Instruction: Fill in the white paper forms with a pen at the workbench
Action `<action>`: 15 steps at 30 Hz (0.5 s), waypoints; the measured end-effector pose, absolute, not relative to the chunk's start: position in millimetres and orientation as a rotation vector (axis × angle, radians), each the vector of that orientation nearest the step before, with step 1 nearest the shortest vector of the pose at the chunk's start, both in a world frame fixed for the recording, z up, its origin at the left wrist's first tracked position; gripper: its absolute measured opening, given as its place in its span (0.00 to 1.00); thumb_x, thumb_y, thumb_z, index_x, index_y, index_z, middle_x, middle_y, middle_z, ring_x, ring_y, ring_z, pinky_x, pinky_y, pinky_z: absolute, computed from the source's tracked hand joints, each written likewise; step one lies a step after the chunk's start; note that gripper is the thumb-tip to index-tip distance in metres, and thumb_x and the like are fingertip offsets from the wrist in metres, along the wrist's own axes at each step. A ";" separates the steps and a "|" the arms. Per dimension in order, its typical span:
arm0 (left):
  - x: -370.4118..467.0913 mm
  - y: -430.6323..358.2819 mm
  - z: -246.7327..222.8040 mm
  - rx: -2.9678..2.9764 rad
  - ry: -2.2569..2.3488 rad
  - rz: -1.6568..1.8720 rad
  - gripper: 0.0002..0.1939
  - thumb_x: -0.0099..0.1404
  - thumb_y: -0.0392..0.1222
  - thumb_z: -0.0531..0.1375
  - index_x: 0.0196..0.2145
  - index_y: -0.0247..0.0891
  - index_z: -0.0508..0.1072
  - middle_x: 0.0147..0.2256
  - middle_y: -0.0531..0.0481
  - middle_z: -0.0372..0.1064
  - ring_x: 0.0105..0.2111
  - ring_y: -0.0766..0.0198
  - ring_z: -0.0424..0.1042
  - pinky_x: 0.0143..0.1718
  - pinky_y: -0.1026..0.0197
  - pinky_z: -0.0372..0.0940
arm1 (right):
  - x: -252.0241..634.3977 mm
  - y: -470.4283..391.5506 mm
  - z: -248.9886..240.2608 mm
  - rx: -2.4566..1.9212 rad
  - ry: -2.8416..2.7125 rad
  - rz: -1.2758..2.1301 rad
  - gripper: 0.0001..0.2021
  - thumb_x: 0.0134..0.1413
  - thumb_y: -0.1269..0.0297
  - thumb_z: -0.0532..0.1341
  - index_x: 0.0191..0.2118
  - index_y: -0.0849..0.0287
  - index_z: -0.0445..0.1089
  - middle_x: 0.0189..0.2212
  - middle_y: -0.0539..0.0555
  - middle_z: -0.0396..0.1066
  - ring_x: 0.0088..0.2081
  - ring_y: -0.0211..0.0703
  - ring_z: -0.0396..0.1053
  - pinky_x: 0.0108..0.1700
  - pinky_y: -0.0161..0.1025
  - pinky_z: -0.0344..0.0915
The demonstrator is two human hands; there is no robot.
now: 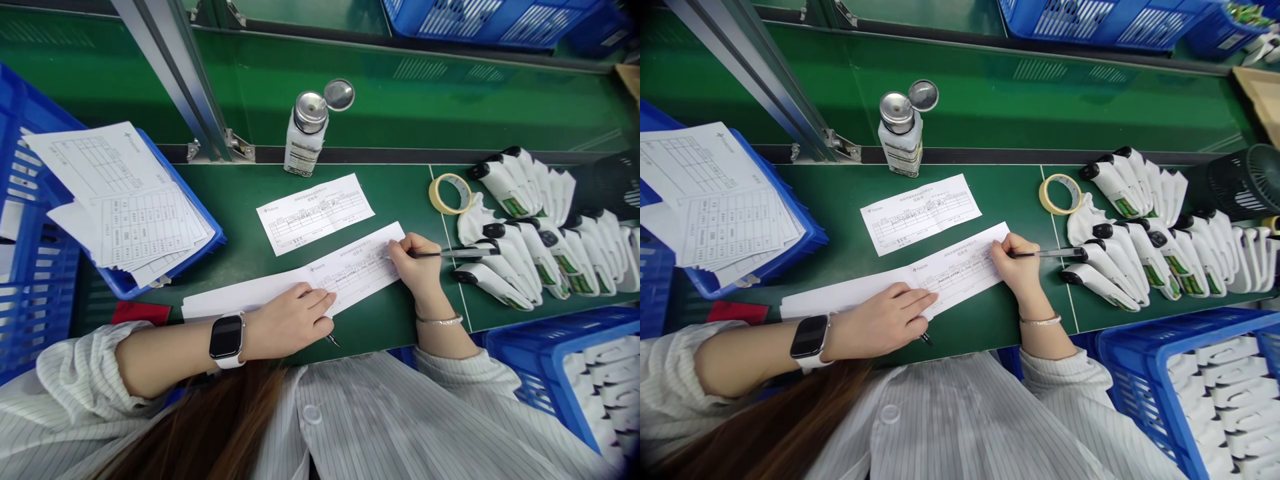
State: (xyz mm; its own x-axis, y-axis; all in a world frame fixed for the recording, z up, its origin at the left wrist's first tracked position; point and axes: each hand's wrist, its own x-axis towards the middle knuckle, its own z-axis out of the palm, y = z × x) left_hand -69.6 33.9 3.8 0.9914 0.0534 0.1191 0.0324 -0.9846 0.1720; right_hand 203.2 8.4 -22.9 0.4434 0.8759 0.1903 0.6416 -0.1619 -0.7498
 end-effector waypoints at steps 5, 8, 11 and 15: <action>-69.4 33.0 2.1 2.969 0.071 0.205 0.04 0.65 0.34 0.50 0.33 0.35 0.63 0.54 0.36 0.60 0.49 0.54 0.65 0.42 0.55 0.59 | 208.6 10.7 -27.5 -1.750 -0.976 0.393 0.17 0.45 0.66 0.61 0.16 0.57 0.52 0.11 0.44 0.57 0.15 0.31 0.55 0.19 0.33 0.51; -69.5 32.0 1.5 2.976 0.078 0.226 0.05 0.66 0.36 0.50 0.33 0.35 0.64 0.53 0.37 0.61 0.49 0.54 0.64 0.42 0.55 0.59 | 211.2 13.8 -28.1 -1.569 -0.758 0.322 0.17 0.47 0.55 0.61 0.20 0.57 0.55 0.13 0.44 0.60 0.15 0.32 0.57 0.17 0.32 0.50; -70.3 31.1 0.8 2.968 0.085 0.247 0.06 0.66 0.35 0.49 0.34 0.36 0.65 0.54 0.40 0.60 0.49 0.55 0.64 0.41 0.55 0.58 | 208.2 11.2 -25.6 -1.480 -0.744 0.336 0.19 0.52 0.45 0.54 0.25 0.57 0.59 0.14 0.45 0.62 0.14 0.32 0.58 0.16 0.31 0.48; -71.6 30.0 -1.2 2.960 0.055 0.276 0.07 0.65 0.35 0.50 0.35 0.37 0.67 0.55 0.47 0.59 0.49 0.54 0.63 0.41 0.55 0.57 | 189.4 -7.4 -23.9 -1.581 -0.819 0.376 0.15 0.50 0.51 0.59 0.26 0.59 0.62 0.18 0.46 0.64 0.16 0.30 0.57 0.18 0.31 0.51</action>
State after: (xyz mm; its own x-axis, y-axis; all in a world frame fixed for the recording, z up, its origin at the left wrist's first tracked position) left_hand -71.6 30.0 -1.2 0.9823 0.0521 0.1802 0.0209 -0.9851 0.1706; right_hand 189.4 -7.4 -23.9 0.6942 0.6877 0.2124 0.2871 0.0061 -0.9579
